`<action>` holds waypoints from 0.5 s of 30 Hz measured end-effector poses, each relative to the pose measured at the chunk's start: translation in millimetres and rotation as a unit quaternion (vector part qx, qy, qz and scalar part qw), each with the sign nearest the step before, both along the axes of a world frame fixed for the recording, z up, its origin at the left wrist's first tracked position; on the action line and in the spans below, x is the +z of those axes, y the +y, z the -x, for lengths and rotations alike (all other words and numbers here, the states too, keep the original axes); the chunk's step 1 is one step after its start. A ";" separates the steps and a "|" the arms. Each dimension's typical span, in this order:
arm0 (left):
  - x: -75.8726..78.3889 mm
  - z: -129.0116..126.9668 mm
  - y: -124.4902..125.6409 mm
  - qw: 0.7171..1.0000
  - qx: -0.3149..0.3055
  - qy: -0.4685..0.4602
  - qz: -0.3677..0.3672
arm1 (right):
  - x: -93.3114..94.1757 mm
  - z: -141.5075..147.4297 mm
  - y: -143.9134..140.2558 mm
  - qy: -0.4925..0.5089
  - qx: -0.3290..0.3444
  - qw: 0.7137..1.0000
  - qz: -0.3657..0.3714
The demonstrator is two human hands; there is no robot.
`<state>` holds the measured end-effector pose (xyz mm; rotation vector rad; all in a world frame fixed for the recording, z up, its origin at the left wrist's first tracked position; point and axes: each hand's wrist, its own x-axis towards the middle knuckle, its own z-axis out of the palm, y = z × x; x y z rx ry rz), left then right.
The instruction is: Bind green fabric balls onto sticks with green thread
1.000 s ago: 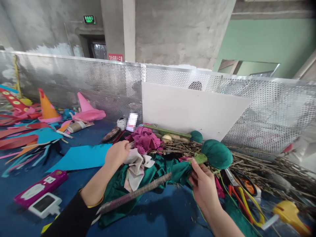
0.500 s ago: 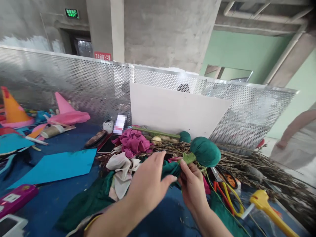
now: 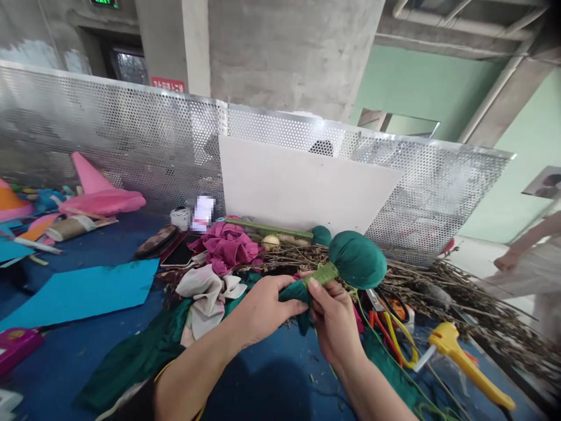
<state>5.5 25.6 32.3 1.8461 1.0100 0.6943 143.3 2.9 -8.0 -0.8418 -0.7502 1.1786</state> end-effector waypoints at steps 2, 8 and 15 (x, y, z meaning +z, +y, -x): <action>-0.2 -0.4 -0.9 1.000 -0.001 -0.012 0.013 | 0.4 0.6 -1.1 -0.009 0.002 1.000 -0.006; 6.7 3.6 -3.3 0.984 -0.023 -0.065 0.162 | 1.8 -0.2 -2.7 -0.001 0.007 1.000 -0.020; 11.2 1.7 -8.0 0.999 -0.001 0.041 0.013 | 1.2 3.6 -3.0 0.025 0.016 0.999 -0.018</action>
